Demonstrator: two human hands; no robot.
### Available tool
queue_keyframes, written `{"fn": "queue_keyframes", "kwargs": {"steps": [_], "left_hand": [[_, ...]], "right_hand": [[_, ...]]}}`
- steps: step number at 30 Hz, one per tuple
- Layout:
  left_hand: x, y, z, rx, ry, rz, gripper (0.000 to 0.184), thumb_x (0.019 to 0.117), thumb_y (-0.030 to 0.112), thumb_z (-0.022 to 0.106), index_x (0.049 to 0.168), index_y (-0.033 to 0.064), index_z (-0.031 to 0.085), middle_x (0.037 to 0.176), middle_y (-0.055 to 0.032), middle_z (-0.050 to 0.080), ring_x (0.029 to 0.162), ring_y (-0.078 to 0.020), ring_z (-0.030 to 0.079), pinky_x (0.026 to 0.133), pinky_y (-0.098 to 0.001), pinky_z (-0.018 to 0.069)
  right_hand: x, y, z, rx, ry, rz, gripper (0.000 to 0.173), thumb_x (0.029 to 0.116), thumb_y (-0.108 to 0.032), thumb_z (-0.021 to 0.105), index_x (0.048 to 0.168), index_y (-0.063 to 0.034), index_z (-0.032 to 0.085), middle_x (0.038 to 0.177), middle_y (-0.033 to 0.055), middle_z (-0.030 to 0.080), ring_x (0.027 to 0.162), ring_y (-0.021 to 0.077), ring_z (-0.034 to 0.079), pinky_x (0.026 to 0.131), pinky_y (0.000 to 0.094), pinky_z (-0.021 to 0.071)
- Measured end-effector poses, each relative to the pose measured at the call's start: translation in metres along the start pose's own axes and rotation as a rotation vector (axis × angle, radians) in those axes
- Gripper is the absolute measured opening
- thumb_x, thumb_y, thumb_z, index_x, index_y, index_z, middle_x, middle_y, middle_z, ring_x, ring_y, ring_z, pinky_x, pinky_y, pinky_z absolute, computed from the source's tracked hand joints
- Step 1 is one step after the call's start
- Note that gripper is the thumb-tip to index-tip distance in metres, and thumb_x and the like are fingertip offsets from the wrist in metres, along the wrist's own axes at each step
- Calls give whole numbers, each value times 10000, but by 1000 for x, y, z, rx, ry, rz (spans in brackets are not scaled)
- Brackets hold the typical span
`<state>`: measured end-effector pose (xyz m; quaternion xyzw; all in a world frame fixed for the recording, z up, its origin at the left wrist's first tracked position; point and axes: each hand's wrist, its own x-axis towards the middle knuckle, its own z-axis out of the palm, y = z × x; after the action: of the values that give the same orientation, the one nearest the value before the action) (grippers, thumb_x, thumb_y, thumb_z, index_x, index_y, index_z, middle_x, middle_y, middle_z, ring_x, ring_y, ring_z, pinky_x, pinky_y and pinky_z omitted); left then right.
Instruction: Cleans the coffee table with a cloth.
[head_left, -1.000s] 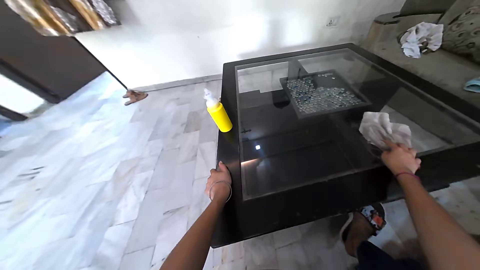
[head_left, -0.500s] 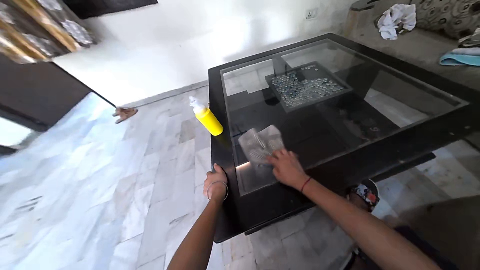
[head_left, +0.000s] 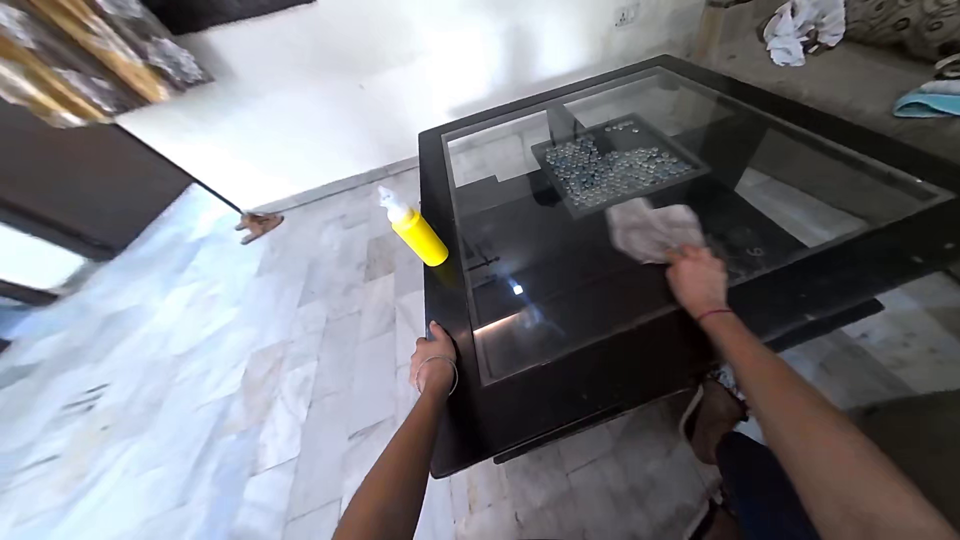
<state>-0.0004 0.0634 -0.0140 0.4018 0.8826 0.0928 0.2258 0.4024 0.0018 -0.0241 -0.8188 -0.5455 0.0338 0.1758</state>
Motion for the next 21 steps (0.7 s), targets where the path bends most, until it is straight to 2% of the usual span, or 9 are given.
{"fn": "queue_keyframes", "kwargs": {"steps": [3,5,7,10,12,14,18,19,21], "left_hand": [[1,0,0,2,-2,0,724,1114,541,172,1398,17,581,1374,-281,616,1327,-429,574,1047,-622,459],[0,0,-1,9,-14,5,727,1115,536,165,1413,11,571,1385,-284,610,1334,-432,569,1054,-628,451],[2,0,0,19,-14,0,726,1114,538,162,1413,17,570,1384,-280,612,1330,-425,575,1052,-624,454],[1,0,1,10,-19,-7,714,1115,538,173,1420,24,563,1389,-282,606,1328,-431,573,1051,-630,451],[1,0,0,-4,-18,-10,708,1114,539,186,1415,20,562,1387,-287,604,1326,-434,572,1053,-629,449],[-1,0,0,-6,-13,-7,713,1113,543,188,1403,15,569,1373,-288,613,1321,-438,575,1046,-629,455],[-2,0,0,-8,-6,-7,721,1111,550,186,1382,14,584,1363,-287,619,1314,-438,580,1037,-631,461],[-2,0,0,-8,-4,-9,723,1111,550,183,1379,15,587,1365,-286,618,1318,-439,577,1038,-631,460],[-1,0,0,-9,-5,-6,716,1113,544,185,1390,20,586,1380,-284,610,1335,-438,564,1048,-630,454]], "right_hand": [[-1,61,-21,-33,111,327,286,1007,-27,558,1253,81,656,1341,368,567,1310,590,473,987,750,390],[-1,87,-29,-35,131,458,295,1002,-18,562,1252,127,623,1346,413,534,1331,614,433,1005,760,360],[2,87,-31,-24,127,531,289,1006,-20,558,1247,127,621,1364,411,523,1348,603,422,1025,742,357],[7,48,-28,21,75,557,317,1011,-62,562,1268,114,621,1396,404,501,1332,595,453,1006,726,403],[4,3,-20,61,9,470,329,1017,-95,557,1284,81,633,1401,382,509,1304,574,495,966,703,455],[-8,-50,-6,73,-52,294,327,1007,-84,566,1296,41,657,1377,346,549,1276,535,536,955,659,487],[-69,-154,29,101,-151,-117,349,974,-45,583,1311,-4,668,1310,268,608,1241,447,574,977,560,502],[-89,-174,33,121,-218,-222,357,966,-48,590,1313,-7,665,1317,259,606,1244,432,572,984,550,496],[-125,-203,28,132,-465,-422,422,993,-48,541,1410,9,577,1432,273,530,1333,433,512,1058,550,454]]}}
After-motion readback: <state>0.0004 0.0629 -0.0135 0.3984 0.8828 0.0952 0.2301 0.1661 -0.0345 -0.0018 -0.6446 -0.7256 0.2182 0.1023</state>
